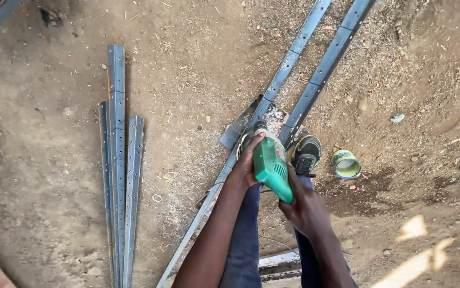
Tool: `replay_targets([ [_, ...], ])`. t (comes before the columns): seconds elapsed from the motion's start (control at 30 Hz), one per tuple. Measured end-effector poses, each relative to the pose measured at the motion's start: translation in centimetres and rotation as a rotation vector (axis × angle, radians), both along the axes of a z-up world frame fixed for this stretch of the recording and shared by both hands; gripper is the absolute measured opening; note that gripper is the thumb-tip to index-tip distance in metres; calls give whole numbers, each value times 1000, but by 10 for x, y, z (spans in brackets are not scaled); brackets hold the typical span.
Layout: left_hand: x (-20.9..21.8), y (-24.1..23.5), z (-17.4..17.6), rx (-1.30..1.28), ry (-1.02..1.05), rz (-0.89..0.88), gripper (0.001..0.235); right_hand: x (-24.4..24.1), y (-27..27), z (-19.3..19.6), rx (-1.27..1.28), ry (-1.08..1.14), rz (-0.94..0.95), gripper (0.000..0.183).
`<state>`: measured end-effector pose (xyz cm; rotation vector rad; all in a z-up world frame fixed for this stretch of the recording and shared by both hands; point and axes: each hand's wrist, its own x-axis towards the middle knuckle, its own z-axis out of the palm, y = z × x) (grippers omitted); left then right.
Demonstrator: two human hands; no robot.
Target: Using a power drill to bore holes into metal bars laid on the ground.
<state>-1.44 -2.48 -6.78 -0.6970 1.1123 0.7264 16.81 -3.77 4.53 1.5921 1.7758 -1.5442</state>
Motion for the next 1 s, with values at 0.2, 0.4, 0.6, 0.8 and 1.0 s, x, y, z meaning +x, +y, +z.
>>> replay_targets([
  [0.2,-1,38,51,-60,60,46,39,-18,27,24,74,46,-24,87],
  [0.4,2,41,58,-61,102,21,39,-20,21,24,91,28,-20,89],
  [0.6,-5,43,76,-67,175,-17,40,-28,7,12,112,-30,47,96],
  [0.8,-3,19,99,-245,737,-172,34,-45,19,9,162,-43,202,102],
  [1.0,11,-16,27,-575,1312,-432,34,-47,-10,-26,318,30,382,91],
])
